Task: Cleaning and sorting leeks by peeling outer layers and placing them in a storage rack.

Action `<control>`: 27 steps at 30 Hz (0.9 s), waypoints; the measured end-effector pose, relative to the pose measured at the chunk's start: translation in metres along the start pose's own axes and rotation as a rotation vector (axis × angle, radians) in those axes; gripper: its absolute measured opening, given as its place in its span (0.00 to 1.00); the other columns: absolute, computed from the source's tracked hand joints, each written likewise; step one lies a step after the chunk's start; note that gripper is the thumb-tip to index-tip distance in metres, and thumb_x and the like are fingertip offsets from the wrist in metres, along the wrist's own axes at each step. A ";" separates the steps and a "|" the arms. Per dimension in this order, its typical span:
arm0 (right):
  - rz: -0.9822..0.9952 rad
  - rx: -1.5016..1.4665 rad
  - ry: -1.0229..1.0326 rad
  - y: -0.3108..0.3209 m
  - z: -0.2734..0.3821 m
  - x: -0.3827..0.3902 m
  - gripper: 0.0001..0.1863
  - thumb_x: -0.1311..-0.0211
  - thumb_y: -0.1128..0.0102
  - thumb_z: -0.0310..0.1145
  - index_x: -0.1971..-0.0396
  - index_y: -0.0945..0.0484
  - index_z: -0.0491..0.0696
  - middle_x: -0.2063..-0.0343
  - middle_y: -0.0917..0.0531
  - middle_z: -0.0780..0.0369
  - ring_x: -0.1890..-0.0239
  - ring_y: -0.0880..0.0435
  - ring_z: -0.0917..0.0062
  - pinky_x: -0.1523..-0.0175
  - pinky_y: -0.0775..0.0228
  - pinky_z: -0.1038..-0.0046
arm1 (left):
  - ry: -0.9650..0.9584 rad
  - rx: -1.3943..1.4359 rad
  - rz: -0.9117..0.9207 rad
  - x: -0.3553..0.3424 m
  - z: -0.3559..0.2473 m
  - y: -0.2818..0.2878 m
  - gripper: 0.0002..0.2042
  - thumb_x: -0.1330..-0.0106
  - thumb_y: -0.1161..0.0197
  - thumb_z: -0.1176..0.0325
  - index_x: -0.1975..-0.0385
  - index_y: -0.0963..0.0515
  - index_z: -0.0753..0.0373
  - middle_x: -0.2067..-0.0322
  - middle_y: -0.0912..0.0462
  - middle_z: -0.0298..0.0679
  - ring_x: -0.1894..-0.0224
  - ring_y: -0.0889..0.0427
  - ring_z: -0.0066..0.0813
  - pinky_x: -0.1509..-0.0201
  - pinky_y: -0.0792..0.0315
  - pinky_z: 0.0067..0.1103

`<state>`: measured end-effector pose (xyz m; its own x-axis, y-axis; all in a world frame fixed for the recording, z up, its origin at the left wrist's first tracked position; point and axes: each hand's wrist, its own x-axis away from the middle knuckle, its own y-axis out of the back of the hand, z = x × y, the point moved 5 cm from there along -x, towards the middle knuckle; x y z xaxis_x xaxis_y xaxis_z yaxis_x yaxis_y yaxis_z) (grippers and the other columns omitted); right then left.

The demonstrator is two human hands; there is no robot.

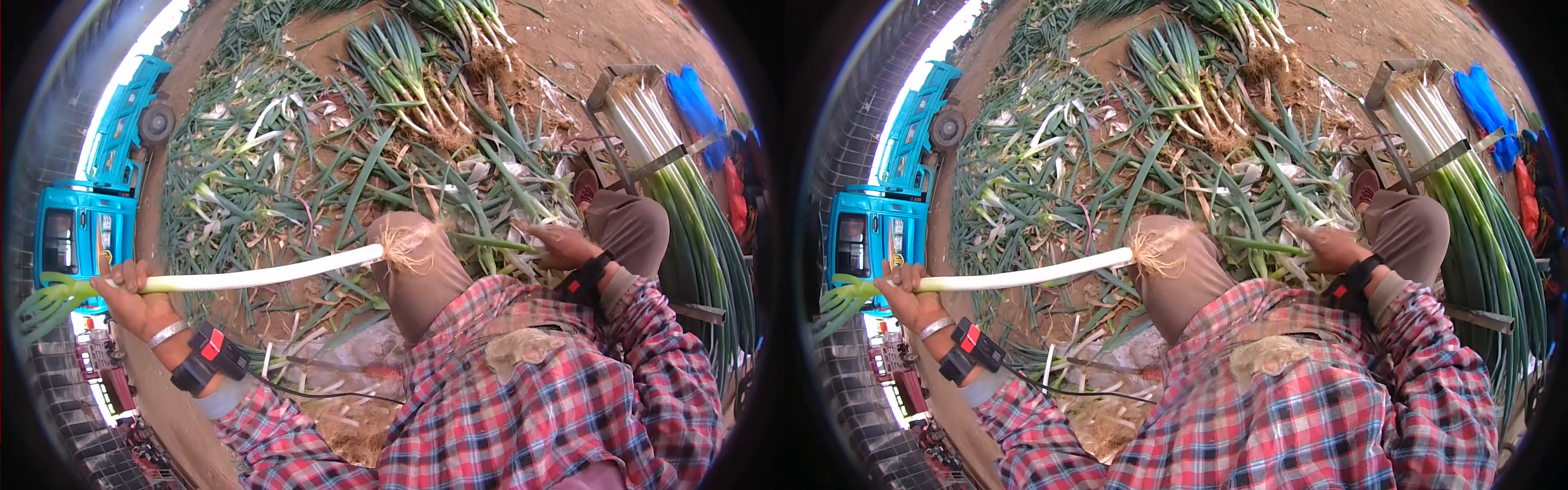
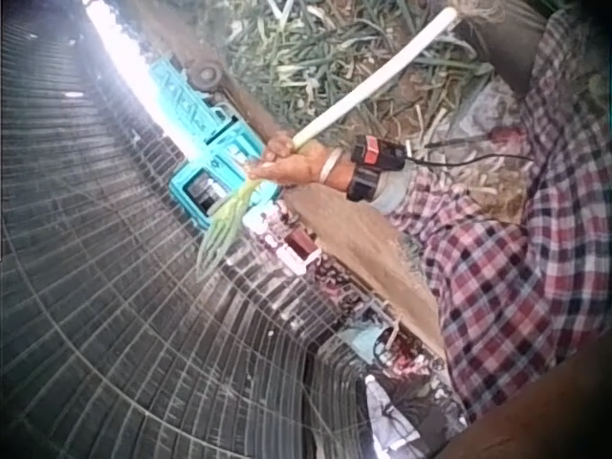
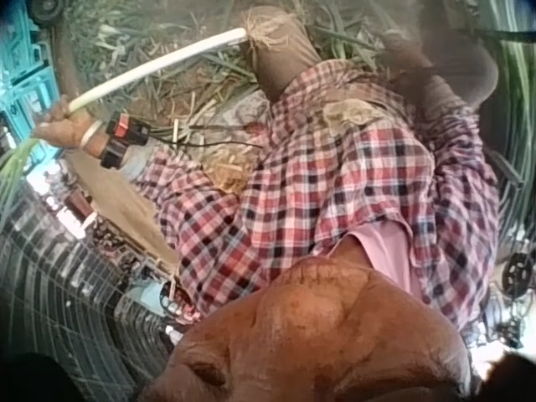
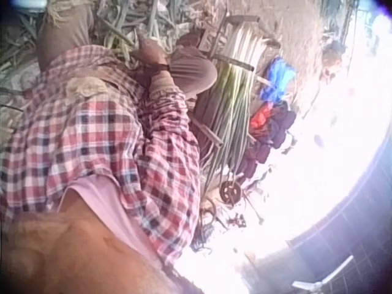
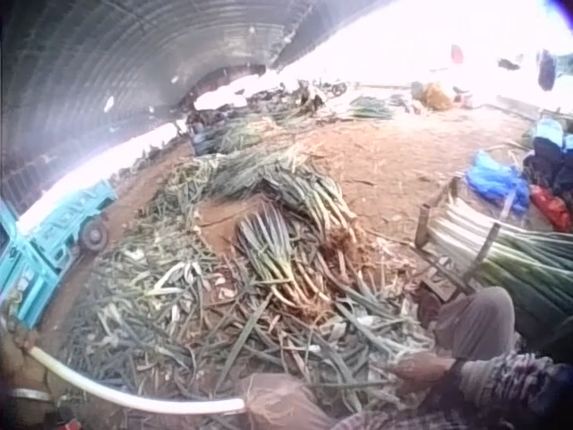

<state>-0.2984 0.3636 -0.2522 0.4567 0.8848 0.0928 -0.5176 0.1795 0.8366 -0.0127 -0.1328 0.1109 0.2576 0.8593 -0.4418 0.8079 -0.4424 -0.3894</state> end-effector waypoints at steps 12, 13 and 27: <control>-0.075 -1.496 -0.086 0.048 0.176 -0.097 0.30 0.42 0.32 0.41 0.47 0.31 0.38 0.65 0.22 0.59 0.64 0.18 0.77 0.66 0.26 0.76 | 0.187 0.145 -0.346 0.028 0.023 0.029 0.12 0.28 0.48 0.58 0.72 0.36 0.56 0.82 0.41 0.28 0.84 0.43 0.20 0.78 0.42 0.19; -0.167 -1.472 0.043 0.053 0.178 -0.101 0.33 0.42 0.33 0.42 0.43 0.34 0.39 0.65 0.22 0.59 0.66 0.19 0.78 0.67 0.27 0.77 | 0.166 0.176 -0.411 0.037 0.028 0.030 0.14 0.29 0.48 0.60 0.76 0.39 0.56 0.83 0.43 0.29 0.85 0.45 0.21 0.79 0.43 0.19; -0.083 -0.511 -0.471 0.038 -0.039 -0.093 0.23 0.40 0.42 0.41 0.52 0.27 0.39 0.77 0.19 0.52 0.71 0.18 0.65 0.63 0.28 0.62 | 0.088 0.154 -0.420 0.053 0.014 0.057 0.11 0.32 0.46 0.56 0.72 0.35 0.54 0.83 0.40 0.26 0.85 0.42 0.16 0.82 0.42 0.17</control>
<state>-0.3884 0.3049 -0.2498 0.7148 0.5992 0.3604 -0.6900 0.5207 0.5027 0.0396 -0.1161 0.0537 -0.0268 0.9880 -0.1522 0.7656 -0.0776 -0.6387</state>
